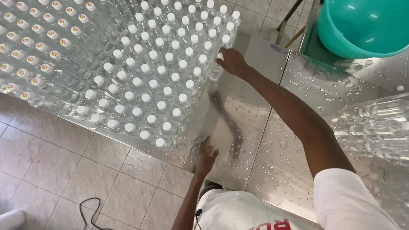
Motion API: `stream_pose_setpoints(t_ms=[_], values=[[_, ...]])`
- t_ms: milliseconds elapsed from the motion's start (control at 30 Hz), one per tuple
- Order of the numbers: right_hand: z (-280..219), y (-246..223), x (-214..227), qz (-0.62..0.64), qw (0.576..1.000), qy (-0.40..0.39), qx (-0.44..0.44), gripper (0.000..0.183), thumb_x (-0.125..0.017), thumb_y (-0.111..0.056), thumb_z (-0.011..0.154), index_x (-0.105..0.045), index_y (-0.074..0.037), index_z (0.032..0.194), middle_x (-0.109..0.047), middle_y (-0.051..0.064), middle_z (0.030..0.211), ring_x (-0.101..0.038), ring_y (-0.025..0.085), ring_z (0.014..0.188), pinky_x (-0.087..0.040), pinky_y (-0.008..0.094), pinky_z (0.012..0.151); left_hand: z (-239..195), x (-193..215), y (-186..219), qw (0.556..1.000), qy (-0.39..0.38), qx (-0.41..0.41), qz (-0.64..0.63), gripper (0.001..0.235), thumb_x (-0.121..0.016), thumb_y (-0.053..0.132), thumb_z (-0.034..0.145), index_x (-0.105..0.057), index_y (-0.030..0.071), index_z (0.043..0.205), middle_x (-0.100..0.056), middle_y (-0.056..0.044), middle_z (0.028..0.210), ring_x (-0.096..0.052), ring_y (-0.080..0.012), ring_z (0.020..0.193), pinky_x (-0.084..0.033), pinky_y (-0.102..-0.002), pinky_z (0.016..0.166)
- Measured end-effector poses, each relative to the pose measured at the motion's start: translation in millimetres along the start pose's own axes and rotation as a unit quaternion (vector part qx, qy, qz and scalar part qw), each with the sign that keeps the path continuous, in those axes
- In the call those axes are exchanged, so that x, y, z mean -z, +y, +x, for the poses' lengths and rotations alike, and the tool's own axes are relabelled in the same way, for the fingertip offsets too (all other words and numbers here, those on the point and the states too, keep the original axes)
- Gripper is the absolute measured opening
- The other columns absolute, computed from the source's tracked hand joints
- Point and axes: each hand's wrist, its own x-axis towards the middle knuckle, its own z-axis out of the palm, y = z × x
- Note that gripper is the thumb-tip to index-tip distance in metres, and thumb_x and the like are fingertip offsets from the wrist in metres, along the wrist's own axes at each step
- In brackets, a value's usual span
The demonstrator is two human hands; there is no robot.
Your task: The person repeatedly picks up clear plastic bottles from a metal table, screws on white caps, and places the capped bottles into a large stack on the left. The task is performed by hand without tools.
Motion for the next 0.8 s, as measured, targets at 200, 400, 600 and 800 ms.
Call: stream_pose_setpoints(t_ms=[200, 400, 600, 800], values=[[15, -4, -4, 0.005, 0.999, 0.035, -0.004, 0.036, -0.067, -0.033, 0.113, -0.064, -0.002, 0.132, -0.074, 0.019, 0.115, -0.071, 0.042, 0.103, -0.055, 0.059, 0.081, -70, 12, 13, 0.981, -0.030, 0.164, -0.097, 0.055, -0.068, 0.018, 0.099, -0.058, 0.015, 0.153, -0.078, -0.008, 0.128, -0.075, -0.0192, 0.105, -0.061, -0.037, 0.090], [2, -14, -7, 0.068, 0.995, 0.073, 0.001, 0.037, -0.058, -0.035, 0.114, -0.060, -0.003, 0.134, -0.066, 0.020, 0.110, -0.067, 0.043, 0.083, -0.052, 0.055, 0.069, -64, 15, 5, 0.990, -0.036, 0.104, -0.094, 0.050, -0.066, 0.020, 0.101, -0.062, 0.009, 0.150, -0.074, -0.014, 0.143, -0.073, -0.0246, 0.128, -0.061, -0.039, 0.104], [-30, -28, -14, 0.110, 0.990, 0.057, -0.072, 0.074, -0.065, -0.032, 0.115, -0.026, -0.003, 0.169, -0.056, 0.033, 0.150, -0.067, 0.050, 0.124, -0.059, 0.059, 0.091, -47, 20, 37, 0.995, -0.064, 0.054, -0.061, 0.063, -0.065, 0.009, 0.104, -0.044, 0.017, 0.163, -0.073, -0.014, 0.143, -0.078, -0.0289, 0.121, -0.069, -0.044, 0.099], [-244, -27, 89, 0.306, 0.938, -0.165, -0.008, 0.074, -0.051, -0.060, 0.104, -0.046, -0.016, 0.162, -0.076, 0.009, 0.137, -0.076, 0.028, 0.114, -0.058, 0.044, 0.096, -39, 15, 48, 0.982, -0.112, 0.118, -0.095, 0.061, -0.067, 0.030, 0.100, -0.058, 0.016, 0.159, -0.076, -0.009, 0.142, -0.074, -0.0224, 0.127, -0.063, -0.040, 0.094]])
